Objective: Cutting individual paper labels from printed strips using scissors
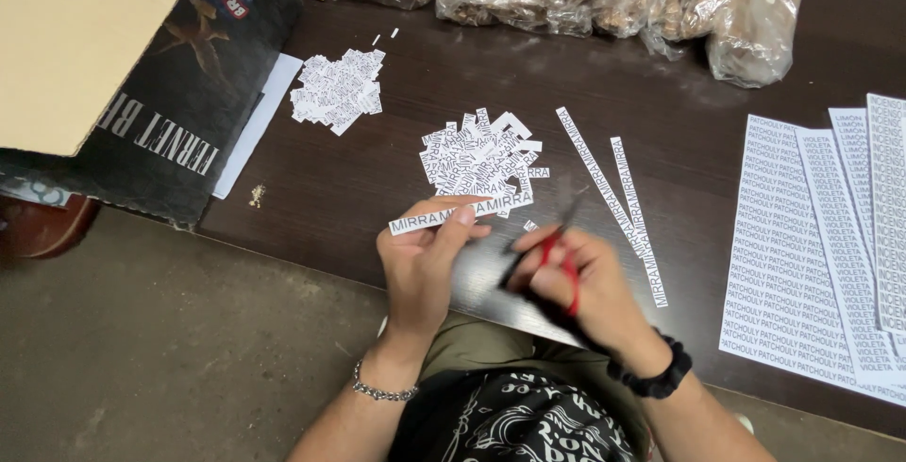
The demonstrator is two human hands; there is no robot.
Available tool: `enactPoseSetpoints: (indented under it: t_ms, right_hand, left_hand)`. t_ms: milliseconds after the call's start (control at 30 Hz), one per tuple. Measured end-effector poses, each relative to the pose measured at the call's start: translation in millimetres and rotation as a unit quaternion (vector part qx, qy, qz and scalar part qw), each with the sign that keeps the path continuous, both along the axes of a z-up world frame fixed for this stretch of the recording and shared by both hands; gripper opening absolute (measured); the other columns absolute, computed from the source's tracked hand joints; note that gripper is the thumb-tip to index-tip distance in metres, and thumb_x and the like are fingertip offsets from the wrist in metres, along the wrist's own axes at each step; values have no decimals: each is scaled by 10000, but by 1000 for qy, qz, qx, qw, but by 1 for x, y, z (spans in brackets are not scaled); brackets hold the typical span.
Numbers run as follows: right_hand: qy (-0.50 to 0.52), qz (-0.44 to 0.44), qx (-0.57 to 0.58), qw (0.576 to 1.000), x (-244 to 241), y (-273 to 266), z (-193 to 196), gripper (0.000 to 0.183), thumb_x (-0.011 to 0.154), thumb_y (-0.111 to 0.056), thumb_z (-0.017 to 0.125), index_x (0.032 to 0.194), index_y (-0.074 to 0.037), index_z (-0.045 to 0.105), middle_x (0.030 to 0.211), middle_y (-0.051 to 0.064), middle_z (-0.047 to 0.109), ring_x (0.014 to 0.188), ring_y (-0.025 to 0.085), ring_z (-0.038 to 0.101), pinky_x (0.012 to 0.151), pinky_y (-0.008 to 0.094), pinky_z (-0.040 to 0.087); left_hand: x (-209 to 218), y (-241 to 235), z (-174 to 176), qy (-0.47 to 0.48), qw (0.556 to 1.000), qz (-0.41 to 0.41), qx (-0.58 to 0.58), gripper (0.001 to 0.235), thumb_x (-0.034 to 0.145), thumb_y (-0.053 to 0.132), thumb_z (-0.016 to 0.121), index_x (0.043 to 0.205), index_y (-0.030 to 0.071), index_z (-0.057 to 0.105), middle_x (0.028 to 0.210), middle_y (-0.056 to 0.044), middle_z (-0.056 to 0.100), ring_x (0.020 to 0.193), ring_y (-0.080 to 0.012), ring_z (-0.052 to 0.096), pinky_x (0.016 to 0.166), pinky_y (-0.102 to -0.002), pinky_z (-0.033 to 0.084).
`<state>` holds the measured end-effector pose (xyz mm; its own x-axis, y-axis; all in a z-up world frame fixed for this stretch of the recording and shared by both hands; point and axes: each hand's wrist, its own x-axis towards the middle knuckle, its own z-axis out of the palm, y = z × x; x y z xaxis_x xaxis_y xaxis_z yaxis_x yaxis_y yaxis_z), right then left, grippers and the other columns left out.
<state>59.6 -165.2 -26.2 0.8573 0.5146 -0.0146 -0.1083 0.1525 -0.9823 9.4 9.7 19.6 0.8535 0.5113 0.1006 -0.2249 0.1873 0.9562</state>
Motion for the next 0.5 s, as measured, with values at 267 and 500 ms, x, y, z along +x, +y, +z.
enactPoseSetpoints:
  t_ms: [267,500]
  right_hand:
    - [28,100,-22,994,-15,13,11,305,743,-107,857,976,47,734,654,156,749,551,122,655,508,226,488]
    - [15,78,-21,997,-14,17,27,140,771,-75,838,783,21,737,559,144,722,486,86,576,456,204,435]
  left_hand:
    - [-2,-21,16,90,993,-35,-71,250,850,135,746,767,-100,721,664,-231,729,593,-160,666,584,-317,606]
    - [0,-27,23,94,990,-41,-92,248,853,109,740,767,-123,721,626,-240,707,559,-156,667,522,-311,603]
